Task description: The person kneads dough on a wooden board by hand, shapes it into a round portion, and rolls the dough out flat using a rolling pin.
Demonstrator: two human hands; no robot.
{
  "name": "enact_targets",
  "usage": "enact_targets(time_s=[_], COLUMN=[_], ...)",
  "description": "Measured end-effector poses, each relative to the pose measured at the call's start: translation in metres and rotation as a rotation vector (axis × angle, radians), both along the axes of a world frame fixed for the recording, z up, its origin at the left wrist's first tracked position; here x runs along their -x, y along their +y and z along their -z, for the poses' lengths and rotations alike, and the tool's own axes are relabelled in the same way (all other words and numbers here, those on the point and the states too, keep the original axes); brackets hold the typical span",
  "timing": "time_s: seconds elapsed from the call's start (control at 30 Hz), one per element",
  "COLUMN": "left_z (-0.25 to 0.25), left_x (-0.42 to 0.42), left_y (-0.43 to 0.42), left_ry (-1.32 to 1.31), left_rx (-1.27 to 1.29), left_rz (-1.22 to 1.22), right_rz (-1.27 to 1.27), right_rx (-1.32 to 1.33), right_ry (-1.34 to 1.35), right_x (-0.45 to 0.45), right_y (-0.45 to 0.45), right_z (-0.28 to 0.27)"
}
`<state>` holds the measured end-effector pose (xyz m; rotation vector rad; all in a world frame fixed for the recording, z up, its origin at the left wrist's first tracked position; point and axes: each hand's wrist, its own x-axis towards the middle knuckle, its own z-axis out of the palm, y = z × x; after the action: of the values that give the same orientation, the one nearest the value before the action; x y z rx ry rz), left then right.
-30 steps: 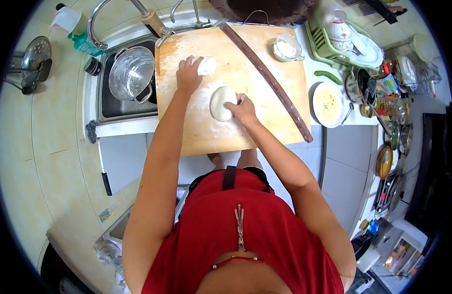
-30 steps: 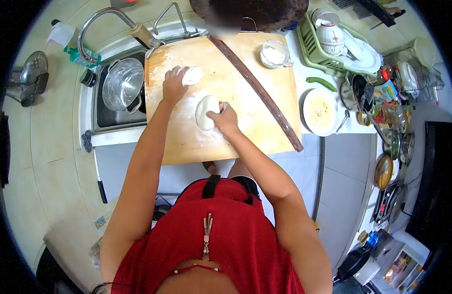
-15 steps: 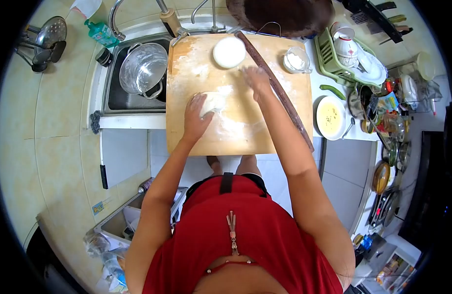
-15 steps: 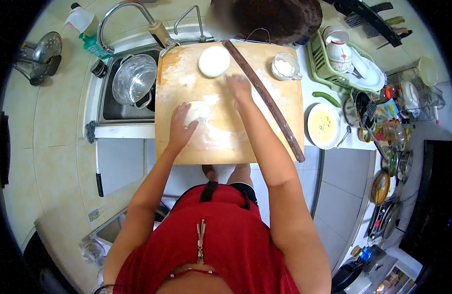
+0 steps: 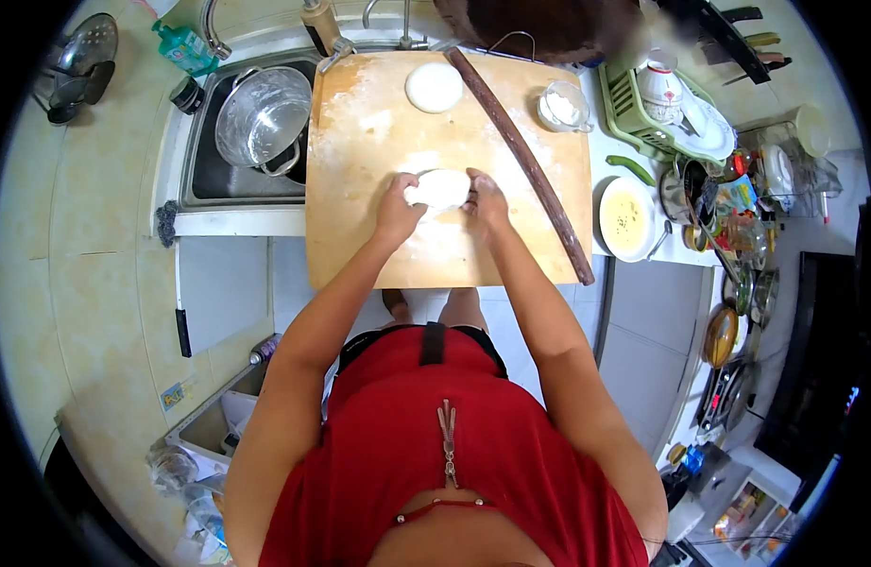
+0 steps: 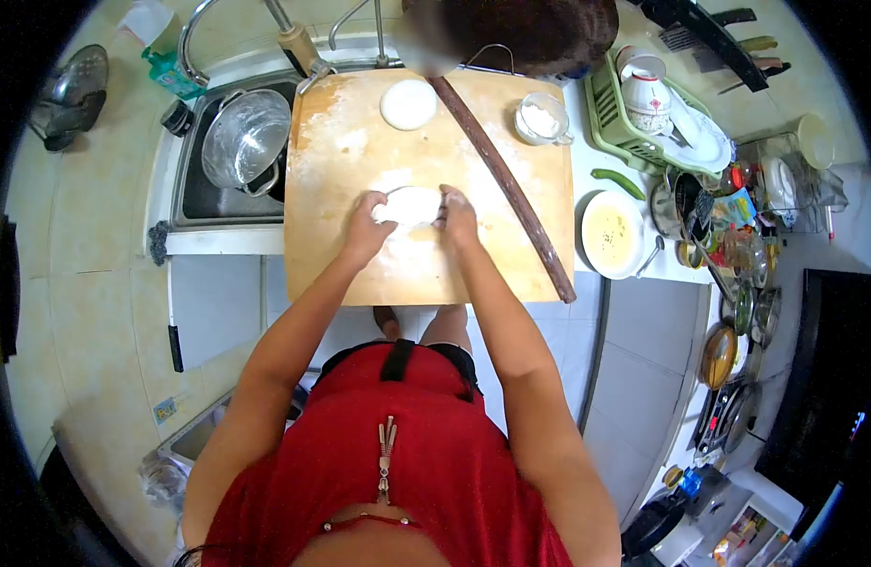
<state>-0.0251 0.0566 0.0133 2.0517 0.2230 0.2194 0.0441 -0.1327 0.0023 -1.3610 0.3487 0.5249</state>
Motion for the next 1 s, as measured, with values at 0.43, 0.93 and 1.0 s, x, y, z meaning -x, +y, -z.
enact_targets(time_s=[0.43,0.93,1.0], left_z=[-0.001,0.000,-0.009], left_x=[-0.007,0.015,0.021], left_y=[-0.034,-0.045,-0.053], left_ry=[0.022,-0.083,-0.029], left_rx=[-0.176,-0.244,-0.322], left_rz=[-0.087,-0.204,-0.072], right_rz=[-0.087,-0.046,0.017], right_rx=[1.204,0.483,0.880], right_ry=[-1.045,-0.424,-0.598], right_x=[-0.001,-0.012,0.025], right_y=[0.064,0.039,0.041], right_z=[-0.017,-0.017,-0.038])
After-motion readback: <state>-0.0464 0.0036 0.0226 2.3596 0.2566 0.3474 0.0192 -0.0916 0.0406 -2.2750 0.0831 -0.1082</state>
